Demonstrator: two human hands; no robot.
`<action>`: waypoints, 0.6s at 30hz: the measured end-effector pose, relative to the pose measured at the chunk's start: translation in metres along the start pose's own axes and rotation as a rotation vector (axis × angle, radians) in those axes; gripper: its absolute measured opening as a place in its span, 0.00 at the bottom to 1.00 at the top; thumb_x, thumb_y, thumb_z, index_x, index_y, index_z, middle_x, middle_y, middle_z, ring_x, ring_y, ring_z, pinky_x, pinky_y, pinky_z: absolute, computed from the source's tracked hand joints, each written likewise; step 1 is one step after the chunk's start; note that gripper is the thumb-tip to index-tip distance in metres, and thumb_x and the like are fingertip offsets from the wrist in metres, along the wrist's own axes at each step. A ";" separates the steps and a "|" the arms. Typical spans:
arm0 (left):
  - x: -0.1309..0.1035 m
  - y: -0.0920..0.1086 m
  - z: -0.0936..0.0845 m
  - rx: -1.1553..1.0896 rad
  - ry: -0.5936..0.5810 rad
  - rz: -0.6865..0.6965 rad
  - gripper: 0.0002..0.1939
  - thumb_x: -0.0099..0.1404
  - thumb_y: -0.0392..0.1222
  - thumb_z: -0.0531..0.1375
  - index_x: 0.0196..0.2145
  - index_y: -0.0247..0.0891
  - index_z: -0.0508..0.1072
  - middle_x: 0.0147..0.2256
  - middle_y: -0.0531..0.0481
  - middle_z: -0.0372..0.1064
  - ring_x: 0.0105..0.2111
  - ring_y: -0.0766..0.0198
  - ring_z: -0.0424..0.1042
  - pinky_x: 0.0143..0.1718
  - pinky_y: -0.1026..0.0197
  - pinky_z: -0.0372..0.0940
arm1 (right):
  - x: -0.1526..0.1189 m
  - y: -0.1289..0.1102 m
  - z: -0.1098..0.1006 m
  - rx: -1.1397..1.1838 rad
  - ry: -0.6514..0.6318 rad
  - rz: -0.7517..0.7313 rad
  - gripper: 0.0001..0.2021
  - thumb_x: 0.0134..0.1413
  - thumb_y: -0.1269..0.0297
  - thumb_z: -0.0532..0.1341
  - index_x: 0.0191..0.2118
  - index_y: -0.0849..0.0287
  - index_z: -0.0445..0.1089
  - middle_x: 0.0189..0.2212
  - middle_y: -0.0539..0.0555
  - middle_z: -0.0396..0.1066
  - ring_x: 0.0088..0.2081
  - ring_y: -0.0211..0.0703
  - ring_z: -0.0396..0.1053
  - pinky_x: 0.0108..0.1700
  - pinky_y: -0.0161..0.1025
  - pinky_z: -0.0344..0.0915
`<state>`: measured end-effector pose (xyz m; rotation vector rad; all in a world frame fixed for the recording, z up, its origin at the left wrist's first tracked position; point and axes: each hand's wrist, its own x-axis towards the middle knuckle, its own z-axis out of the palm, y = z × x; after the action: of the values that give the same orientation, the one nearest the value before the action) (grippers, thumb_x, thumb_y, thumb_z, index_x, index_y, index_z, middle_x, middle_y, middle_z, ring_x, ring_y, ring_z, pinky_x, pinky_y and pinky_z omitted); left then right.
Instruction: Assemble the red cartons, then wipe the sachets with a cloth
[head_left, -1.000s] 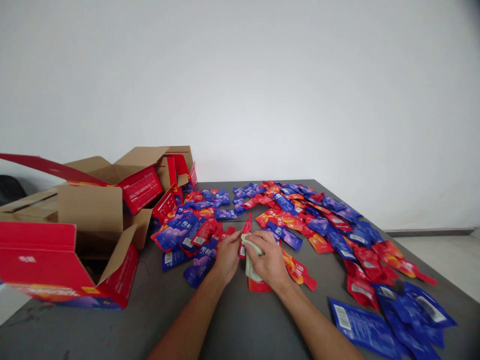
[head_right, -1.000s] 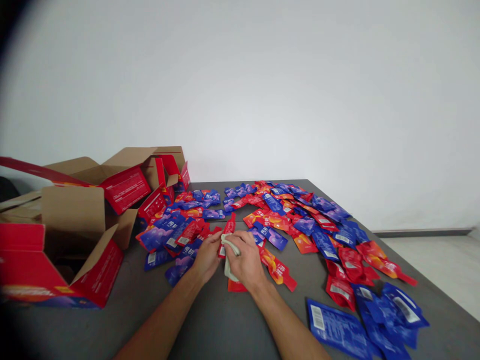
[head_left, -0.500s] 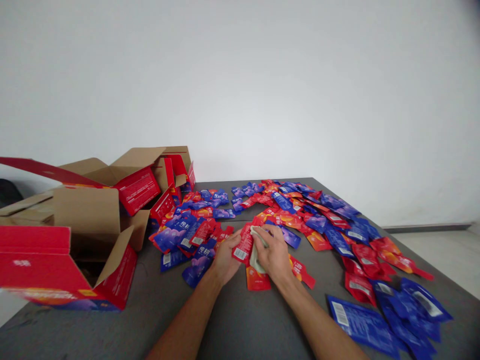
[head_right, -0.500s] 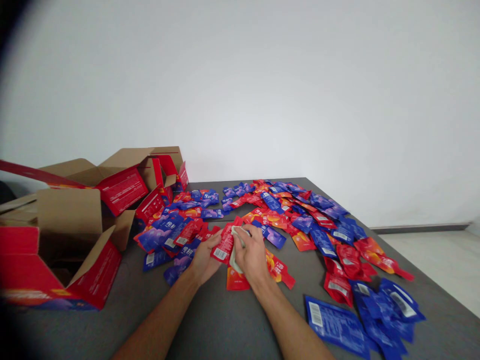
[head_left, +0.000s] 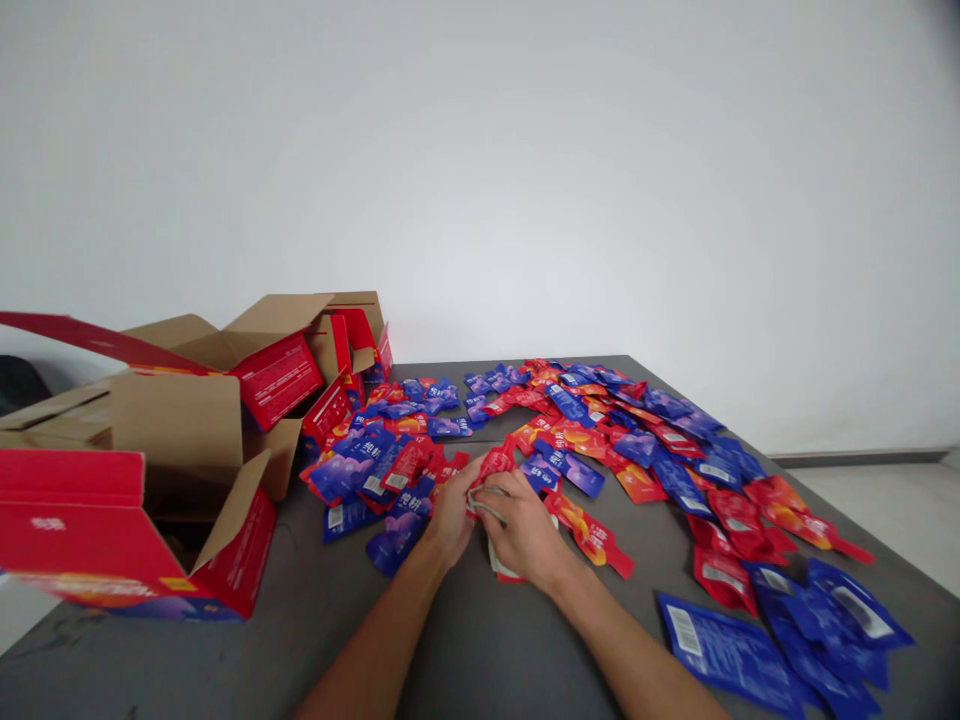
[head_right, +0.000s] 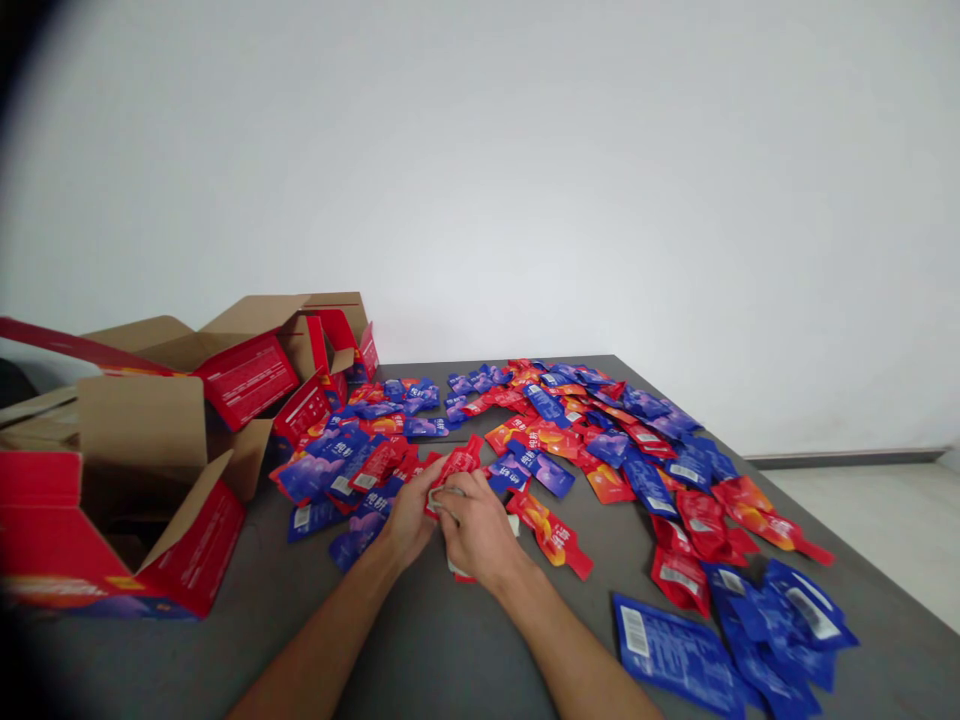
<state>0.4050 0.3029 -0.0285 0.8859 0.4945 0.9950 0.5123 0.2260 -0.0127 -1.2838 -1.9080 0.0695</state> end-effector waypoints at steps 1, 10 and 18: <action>0.001 -0.001 -0.002 0.089 0.018 0.049 0.13 0.61 0.45 0.62 0.41 0.36 0.80 0.42 0.44 0.78 0.45 0.55 0.74 0.51 0.54 0.64 | 0.000 0.002 0.000 -0.003 0.012 0.023 0.12 0.60 0.73 0.56 0.40 0.52 0.75 0.40 0.54 0.73 0.44 0.46 0.68 0.50 0.46 0.65; 0.006 0.009 -0.031 0.917 0.279 0.430 0.20 0.56 0.34 0.63 0.47 0.45 0.78 0.54 0.41 0.71 0.59 0.44 0.61 0.65 0.46 0.43 | -0.001 0.040 -0.005 -0.140 0.178 0.291 0.11 0.57 0.68 0.60 0.43 0.55 0.78 0.40 0.58 0.74 0.44 0.51 0.69 0.50 0.48 0.67; 0.004 0.016 -0.050 1.845 0.534 0.250 0.20 0.63 0.32 0.53 0.51 0.38 0.75 0.58 0.38 0.65 0.62 0.42 0.54 0.61 0.38 0.46 | -0.002 0.046 -0.016 -0.217 0.062 0.480 0.12 0.57 0.67 0.59 0.43 0.58 0.80 0.40 0.59 0.74 0.44 0.48 0.70 0.52 0.40 0.63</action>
<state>0.3629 0.3304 -0.0437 2.3275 1.9231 0.7914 0.5579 0.2403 -0.0243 -1.8492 -1.5500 0.0683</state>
